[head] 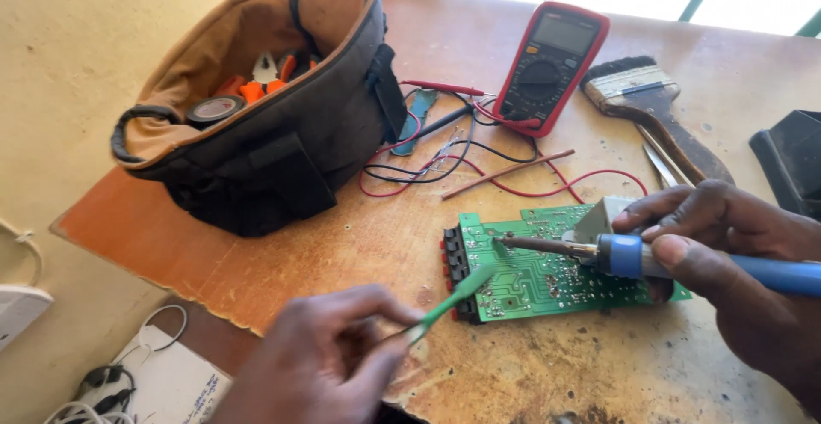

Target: Soldering components onto a circuit board and cleaning it with a brush on a workbench.

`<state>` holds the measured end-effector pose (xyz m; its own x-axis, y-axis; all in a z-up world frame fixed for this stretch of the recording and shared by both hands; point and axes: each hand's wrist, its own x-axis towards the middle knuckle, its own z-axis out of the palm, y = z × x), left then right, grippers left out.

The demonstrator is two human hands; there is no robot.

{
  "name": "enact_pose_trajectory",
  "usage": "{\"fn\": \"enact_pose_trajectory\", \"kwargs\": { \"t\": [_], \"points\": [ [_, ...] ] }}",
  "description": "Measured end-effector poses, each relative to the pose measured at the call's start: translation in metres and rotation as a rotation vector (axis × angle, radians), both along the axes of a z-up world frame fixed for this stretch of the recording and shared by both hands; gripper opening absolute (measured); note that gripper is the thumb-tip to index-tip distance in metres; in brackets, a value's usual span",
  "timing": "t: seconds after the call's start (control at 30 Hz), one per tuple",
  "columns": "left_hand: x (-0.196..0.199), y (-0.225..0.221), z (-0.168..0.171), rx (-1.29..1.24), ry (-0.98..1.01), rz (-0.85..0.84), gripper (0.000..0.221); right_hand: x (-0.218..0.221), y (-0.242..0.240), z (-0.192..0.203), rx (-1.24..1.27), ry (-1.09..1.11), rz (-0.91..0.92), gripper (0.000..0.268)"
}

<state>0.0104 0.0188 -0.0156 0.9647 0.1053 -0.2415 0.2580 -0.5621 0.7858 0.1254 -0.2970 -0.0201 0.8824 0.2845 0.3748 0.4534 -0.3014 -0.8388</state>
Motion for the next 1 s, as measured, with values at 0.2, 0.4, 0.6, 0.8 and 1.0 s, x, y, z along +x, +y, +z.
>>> {"fn": "enact_pose_trajectory", "kwargs": {
  "t": [0.2,0.4,0.6,0.8,1.0],
  "points": [
    [-0.026,0.073,-0.025,-0.101,-0.093,0.176,0.024,0.008,-0.008,-0.007,0.229,0.132,0.119,0.019],
    [-0.007,0.017,0.000,-0.308,-0.206,0.377,0.021,0.004,-0.008,-0.008,0.162,0.162,0.104,0.024],
    [0.014,-0.026,-0.001,-0.536,-0.047,0.305,0.032,0.005,-0.010,-0.016,0.170,0.150,0.133,0.023],
    [0.018,-0.036,-0.028,-0.756,-0.091,0.194,0.043,0.004,-0.005,-0.012,0.134,0.093,0.123,0.020],
    [0.019,-0.034,-0.025,-0.847,-0.052,0.162,0.051,-0.001,-0.002,-0.015,0.184,0.153,0.063,0.018]
  ]
}}
